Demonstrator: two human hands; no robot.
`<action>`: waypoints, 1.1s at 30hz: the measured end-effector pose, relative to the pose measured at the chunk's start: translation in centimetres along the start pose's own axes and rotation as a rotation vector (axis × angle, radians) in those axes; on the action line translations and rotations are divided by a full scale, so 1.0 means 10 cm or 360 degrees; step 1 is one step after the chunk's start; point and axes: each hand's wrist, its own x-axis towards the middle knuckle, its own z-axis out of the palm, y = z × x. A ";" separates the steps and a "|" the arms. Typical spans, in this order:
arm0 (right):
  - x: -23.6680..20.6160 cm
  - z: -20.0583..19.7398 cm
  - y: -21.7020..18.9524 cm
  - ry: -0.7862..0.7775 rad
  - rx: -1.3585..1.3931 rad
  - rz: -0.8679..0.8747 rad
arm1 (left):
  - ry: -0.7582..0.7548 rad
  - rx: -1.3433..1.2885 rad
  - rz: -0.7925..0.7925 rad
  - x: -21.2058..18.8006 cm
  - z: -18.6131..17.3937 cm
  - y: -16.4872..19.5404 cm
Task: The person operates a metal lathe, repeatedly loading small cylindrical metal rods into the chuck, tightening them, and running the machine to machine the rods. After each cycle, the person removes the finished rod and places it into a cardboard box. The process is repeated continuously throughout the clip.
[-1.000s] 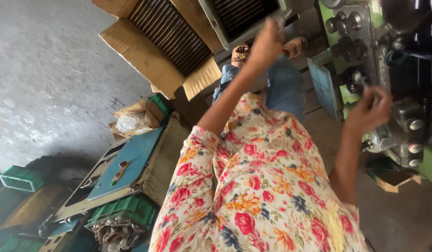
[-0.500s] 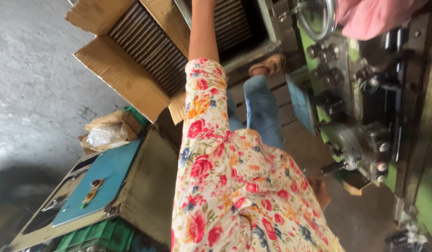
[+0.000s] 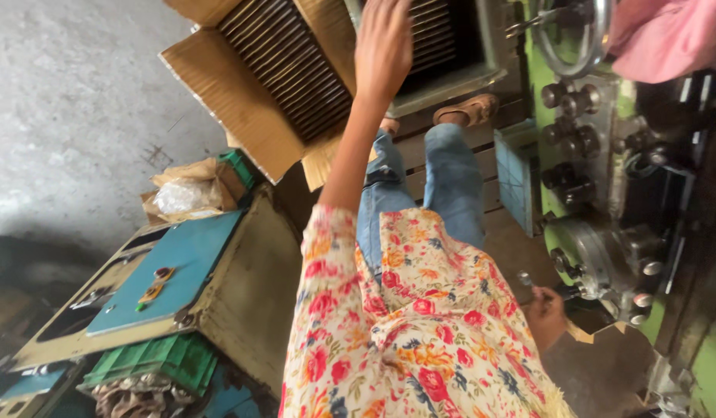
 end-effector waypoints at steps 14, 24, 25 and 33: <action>0.27 0.29 0.00 0.0437 -0.0786 -0.0545 | -0.0676 0.0832 -0.0707 -0.96 -0.40 -1.36; 0.32 0.30 0.37 0.0512 -0.0851 -0.0535 | -0.0655 0.0986 -0.0960 -0.81 -0.13 -1.38; 0.33 0.34 0.43 0.0544 -0.0809 -0.0547 | -0.0693 0.1031 -0.0836 -0.83 -0.12 -1.42; 0.41 0.60 0.53 0.0517 -0.0828 -0.0744 | -0.0335 -0.0004 -0.0839 -1.31 -0.20 -0.77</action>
